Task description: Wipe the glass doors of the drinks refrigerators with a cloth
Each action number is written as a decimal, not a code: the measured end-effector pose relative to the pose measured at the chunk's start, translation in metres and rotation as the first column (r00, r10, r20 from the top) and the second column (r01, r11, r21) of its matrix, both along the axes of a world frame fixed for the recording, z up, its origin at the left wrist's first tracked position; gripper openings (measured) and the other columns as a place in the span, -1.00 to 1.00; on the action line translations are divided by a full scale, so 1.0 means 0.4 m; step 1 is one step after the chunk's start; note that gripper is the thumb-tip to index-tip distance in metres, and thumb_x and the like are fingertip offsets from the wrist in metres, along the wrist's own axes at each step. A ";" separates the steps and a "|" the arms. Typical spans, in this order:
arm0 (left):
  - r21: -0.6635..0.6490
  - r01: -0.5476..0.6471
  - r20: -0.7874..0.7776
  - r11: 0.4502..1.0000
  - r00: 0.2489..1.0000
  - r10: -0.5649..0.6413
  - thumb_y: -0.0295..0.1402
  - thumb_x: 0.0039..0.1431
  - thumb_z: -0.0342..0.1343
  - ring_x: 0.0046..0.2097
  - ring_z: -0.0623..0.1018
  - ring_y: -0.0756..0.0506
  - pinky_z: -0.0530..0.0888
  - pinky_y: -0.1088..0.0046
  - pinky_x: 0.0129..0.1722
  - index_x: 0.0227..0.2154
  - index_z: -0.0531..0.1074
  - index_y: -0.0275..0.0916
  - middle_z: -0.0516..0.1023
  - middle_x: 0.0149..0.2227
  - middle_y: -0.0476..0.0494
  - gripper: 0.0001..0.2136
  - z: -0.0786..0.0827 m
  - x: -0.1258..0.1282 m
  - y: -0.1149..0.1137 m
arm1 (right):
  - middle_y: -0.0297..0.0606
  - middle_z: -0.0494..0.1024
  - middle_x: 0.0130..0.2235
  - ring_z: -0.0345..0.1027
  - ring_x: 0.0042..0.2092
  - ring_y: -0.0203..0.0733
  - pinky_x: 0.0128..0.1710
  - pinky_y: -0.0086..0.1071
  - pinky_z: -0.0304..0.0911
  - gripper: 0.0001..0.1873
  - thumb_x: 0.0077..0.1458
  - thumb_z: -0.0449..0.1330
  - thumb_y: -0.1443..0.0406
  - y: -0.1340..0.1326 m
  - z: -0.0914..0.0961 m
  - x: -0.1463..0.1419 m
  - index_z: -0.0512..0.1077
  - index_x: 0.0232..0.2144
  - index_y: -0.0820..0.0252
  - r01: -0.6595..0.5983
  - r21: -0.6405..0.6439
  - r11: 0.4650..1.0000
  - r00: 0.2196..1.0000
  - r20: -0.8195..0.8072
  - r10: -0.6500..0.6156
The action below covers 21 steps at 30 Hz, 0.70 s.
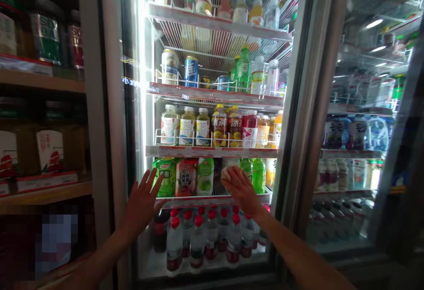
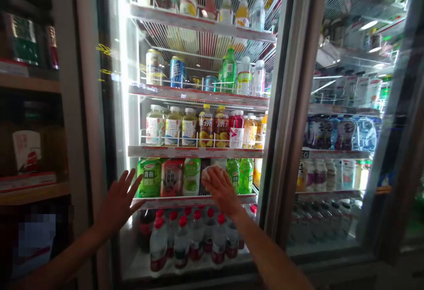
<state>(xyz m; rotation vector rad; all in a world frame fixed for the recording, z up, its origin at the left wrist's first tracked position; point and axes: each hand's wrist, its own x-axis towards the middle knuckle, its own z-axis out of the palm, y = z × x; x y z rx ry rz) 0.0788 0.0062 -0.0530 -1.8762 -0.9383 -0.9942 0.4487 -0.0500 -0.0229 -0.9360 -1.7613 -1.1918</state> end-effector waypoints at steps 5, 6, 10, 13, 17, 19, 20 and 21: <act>0.019 0.004 -0.047 1.000 0.999 -0.003 -0.11 0.27 -0.26 0.31 -0.03 -0.32 0.21 -0.07 0.11 0.28 -0.18 -0.23 0.00 0.29 -0.34 -0.41 -0.009 -0.012 0.004 | -0.19 -0.07 0.32 -0.11 0.30 0.02 0.17 0.08 0.07 -0.48 0.16 -0.02 0.41 0.004 0.045 -0.004 0.19 0.17 0.05 0.111 0.223 0.968 0.917 -0.398 -0.013; 0.023 -0.001 -0.044 1.000 0.999 0.002 -0.11 0.27 -0.25 0.31 -0.03 -0.33 0.21 -0.08 0.11 0.28 -0.15 -0.25 0.01 0.29 -0.35 -0.42 -0.010 -0.014 0.005 | -0.17 -0.08 0.32 -0.12 0.30 0.03 0.17 0.08 0.07 -0.48 0.16 -0.03 0.41 0.007 0.047 -0.016 0.18 0.17 0.06 0.110 0.241 0.964 0.911 -0.413 -0.001; 0.038 -0.008 -0.080 0.999 0.997 0.011 -0.13 0.27 -0.25 0.30 0.02 -0.32 0.27 -0.02 0.08 0.25 -0.04 -0.25 0.06 0.27 -0.34 -0.46 -0.010 -0.031 0.006 | -0.28 0.13 0.26 -0.14 0.31 -0.10 0.22 -0.08 0.04 -0.55 0.16 0.01 0.41 0.024 0.036 -0.107 0.29 0.09 0.01 -0.013 0.041 0.999 0.995 0.103 0.008; 0.048 -0.045 -0.059 0.998 0.997 0.048 -0.16 0.27 -0.25 0.29 0.07 -0.33 0.30 0.00 0.05 0.24 -0.03 -0.31 0.06 0.27 -0.39 -0.46 -0.009 -0.060 0.006 | -0.25 0.19 0.23 -0.15 0.31 -0.10 0.23 -0.07 0.01 -0.58 0.16 0.02 0.40 0.043 0.067 -0.157 0.32 0.06 0.04 0.013 0.039 0.999 0.995 0.097 -0.017; 0.040 -0.058 -0.028 0.998 0.998 0.060 -0.21 0.25 -0.21 0.29 0.06 -0.36 0.31 0.02 0.04 0.24 -0.05 -0.36 0.01 0.28 -0.43 -0.45 -0.015 -0.090 0.011 | -0.15 0.04 0.29 -0.29 0.34 -0.03 0.24 0.02 -0.07 -0.50 0.14 0.03 0.41 0.066 0.101 -0.203 0.23 0.14 0.11 0.024 0.124 0.992 0.985 -0.175 -0.002; 0.020 -0.051 -0.034 0.998 0.998 0.052 -0.24 0.24 -0.18 0.29 0.04 -0.34 0.32 0.04 0.05 0.24 -0.05 -0.32 0.00 0.29 -0.40 -0.46 -0.018 -0.097 0.013 | -0.21 0.09 0.28 -0.29 0.34 -0.08 0.27 -0.02 -0.11 -0.49 0.13 0.06 0.39 0.069 0.091 -0.227 0.23 0.14 0.09 -0.060 0.033 0.998 0.993 0.108 0.056; 0.005 -0.053 -0.035 0.999 0.998 0.053 -0.25 0.23 -0.17 0.29 0.04 -0.33 0.32 0.05 0.06 0.24 -0.04 -0.31 0.00 0.29 -0.39 -0.46 -0.019 -0.099 0.013 | -0.24 0.13 0.27 -0.26 0.34 -0.11 0.28 -0.05 -0.13 -0.50 0.13 0.07 0.38 0.069 0.087 -0.237 0.24 0.13 0.07 -0.082 -0.027 0.996 0.961 0.264 0.086; -0.010 -0.054 -0.039 0.998 0.998 0.054 -0.27 0.22 -0.16 0.30 0.04 -0.32 0.32 0.06 0.06 0.24 -0.02 -0.29 0.00 0.29 -0.37 -0.47 -0.019 -0.100 0.014 | -0.27 0.16 0.25 -0.24 0.33 -0.14 0.29 -0.07 -0.15 -0.52 0.13 0.08 0.37 0.070 0.088 -0.246 0.26 0.12 0.06 -0.083 -0.066 0.994 0.928 0.359 0.101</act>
